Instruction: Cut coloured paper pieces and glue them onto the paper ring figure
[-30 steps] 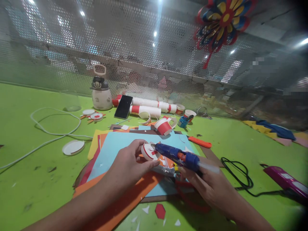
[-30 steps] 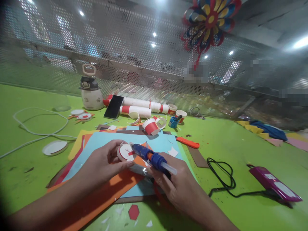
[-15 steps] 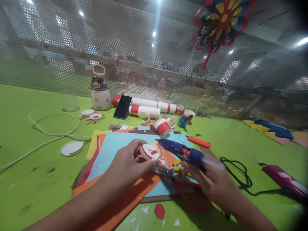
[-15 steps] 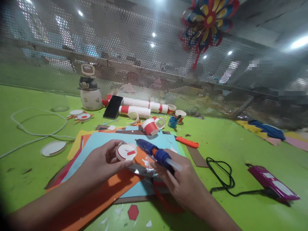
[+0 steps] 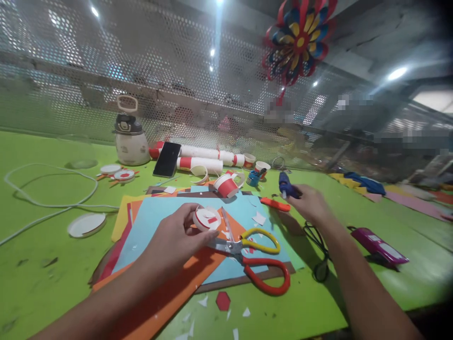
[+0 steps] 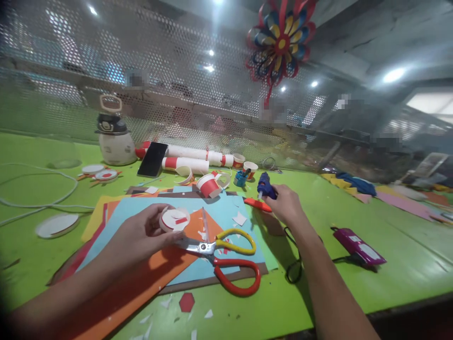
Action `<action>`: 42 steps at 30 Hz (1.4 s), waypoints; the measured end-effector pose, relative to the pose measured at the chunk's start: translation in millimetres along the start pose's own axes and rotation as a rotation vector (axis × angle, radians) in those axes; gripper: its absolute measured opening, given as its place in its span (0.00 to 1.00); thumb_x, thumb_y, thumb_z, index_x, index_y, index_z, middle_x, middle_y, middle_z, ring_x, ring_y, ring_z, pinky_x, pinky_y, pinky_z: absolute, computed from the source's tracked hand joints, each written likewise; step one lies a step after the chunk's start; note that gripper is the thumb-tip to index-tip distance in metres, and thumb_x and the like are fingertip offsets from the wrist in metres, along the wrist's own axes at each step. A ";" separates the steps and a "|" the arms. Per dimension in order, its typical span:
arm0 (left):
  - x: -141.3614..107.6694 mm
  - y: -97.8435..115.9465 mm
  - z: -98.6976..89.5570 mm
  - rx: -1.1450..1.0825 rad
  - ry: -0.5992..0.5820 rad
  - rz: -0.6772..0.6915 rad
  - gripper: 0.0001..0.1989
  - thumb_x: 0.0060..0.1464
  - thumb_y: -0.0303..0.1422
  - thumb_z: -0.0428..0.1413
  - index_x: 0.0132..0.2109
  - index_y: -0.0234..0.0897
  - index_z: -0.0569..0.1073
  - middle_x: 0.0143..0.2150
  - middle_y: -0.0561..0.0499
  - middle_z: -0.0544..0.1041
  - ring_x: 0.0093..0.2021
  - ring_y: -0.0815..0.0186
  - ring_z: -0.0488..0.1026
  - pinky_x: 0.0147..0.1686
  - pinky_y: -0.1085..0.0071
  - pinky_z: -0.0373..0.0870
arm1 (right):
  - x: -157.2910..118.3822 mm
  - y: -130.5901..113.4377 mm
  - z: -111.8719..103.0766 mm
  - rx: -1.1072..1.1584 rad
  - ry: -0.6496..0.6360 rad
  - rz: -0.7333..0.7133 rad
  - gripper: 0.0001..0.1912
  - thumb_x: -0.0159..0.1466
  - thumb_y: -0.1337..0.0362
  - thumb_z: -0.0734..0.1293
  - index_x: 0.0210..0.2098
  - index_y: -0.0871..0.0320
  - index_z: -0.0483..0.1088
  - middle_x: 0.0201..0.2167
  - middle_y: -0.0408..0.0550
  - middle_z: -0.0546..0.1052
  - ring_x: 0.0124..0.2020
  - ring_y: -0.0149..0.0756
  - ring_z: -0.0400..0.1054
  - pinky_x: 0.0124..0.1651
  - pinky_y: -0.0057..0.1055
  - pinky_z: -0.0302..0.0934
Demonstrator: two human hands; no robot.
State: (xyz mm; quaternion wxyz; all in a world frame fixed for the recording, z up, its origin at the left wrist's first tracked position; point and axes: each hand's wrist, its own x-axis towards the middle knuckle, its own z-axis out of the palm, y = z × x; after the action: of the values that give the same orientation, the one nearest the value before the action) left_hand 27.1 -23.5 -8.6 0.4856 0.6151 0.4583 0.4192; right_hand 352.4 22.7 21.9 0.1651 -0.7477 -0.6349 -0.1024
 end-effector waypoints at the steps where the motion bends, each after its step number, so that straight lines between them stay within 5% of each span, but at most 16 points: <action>1: 0.1 -0.4 -0.2 -0.003 -0.010 0.011 0.18 0.46 0.36 0.62 0.43 0.35 0.68 0.36 0.49 0.79 0.37 0.62 0.76 0.40 0.65 0.73 | 5.1 4.9 6.2 -0.023 -0.039 0.000 0.14 0.58 0.62 0.65 0.38 0.64 0.76 0.34 0.57 0.78 0.34 0.45 0.71 0.32 0.32 0.59; 9: 3.4 0.8 -4.4 -0.067 0.020 0.013 0.21 0.42 0.36 0.64 0.44 0.35 0.69 0.35 0.50 0.79 0.37 0.61 0.77 0.37 0.66 0.73 | 9.7 19.0 42.4 -0.096 -0.250 -0.087 0.10 0.61 0.61 0.68 0.38 0.62 0.73 0.34 0.48 0.77 0.35 0.36 0.71 0.39 0.34 0.64; 15: 8.0 13.6 -15.4 0.007 0.152 -0.023 0.18 0.41 0.37 0.65 0.40 0.36 0.72 0.28 0.52 0.77 0.33 0.61 0.76 0.29 0.70 0.71 | -1.9 0.2 14.6 -0.017 -0.149 -0.126 0.17 0.57 0.69 0.68 0.46 0.66 0.74 0.44 0.62 0.75 0.49 0.53 0.67 0.48 0.39 0.59; 19: 11.3 11.4 -16.9 0.031 0.168 0.012 0.16 0.42 0.37 0.65 0.38 0.36 0.73 0.28 0.53 0.77 0.33 0.63 0.75 0.31 0.71 0.70 | -24.8 -52.1 -10.0 0.171 -0.168 -0.241 0.12 0.63 0.62 0.64 0.43 0.60 0.75 0.38 0.51 0.78 0.37 0.37 0.71 0.40 0.29 0.63; 24: 8.9 5.8 -10.7 0.023 0.083 -0.028 0.19 0.42 0.36 0.65 0.42 0.35 0.71 0.27 0.54 0.76 0.31 0.63 0.75 0.29 0.70 0.69 | -49.9 -112.2 -20.0 0.581 -0.239 -0.536 0.07 0.60 0.67 0.65 0.29 0.60 0.74 0.26 0.46 0.76 0.27 0.32 0.67 0.32 0.29 0.61; 31: 1.4 -9.3 3.9 -0.111 -0.162 0.028 0.20 0.45 0.33 0.64 0.44 0.35 0.67 0.39 0.49 0.77 0.40 0.63 0.75 0.40 0.67 0.71 | -58.0 -125.4 -16.4 0.757 -0.224 -0.462 0.04 0.59 0.70 0.67 0.27 0.61 0.73 0.24 0.45 0.74 0.27 0.31 0.65 0.31 0.29 0.59; 36: -1.3 -14.8 6.6 0.010 -0.194 0.046 0.23 0.45 0.38 0.64 0.46 0.36 0.66 0.40 0.48 0.77 0.40 0.61 0.75 0.40 0.66 0.71 | -70.3 -127.1 -19.4 0.732 -0.240 -0.562 0.05 0.58 0.75 0.66 0.29 0.62 0.74 0.27 0.44 0.73 0.29 0.31 0.65 0.32 0.29 0.59; 42: -3.6 -15.4 6.8 0.125 -0.194 0.073 0.21 0.46 0.37 0.63 0.47 0.37 0.67 0.41 0.49 0.77 0.41 0.60 0.74 0.40 0.66 0.70 | -80.3 -131.6 -22.7 0.400 -0.177 -0.735 0.07 0.64 0.69 0.65 0.34 0.62 0.75 0.30 0.48 0.69 0.34 0.36 0.62 0.34 0.33 0.55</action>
State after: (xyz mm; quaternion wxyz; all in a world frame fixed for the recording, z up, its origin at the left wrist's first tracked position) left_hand 30.5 -26.8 -25.2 0.4730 0.6981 0.4117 0.3457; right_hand 210.4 -41.0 29.1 0.2042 -0.4311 -0.8782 0.0354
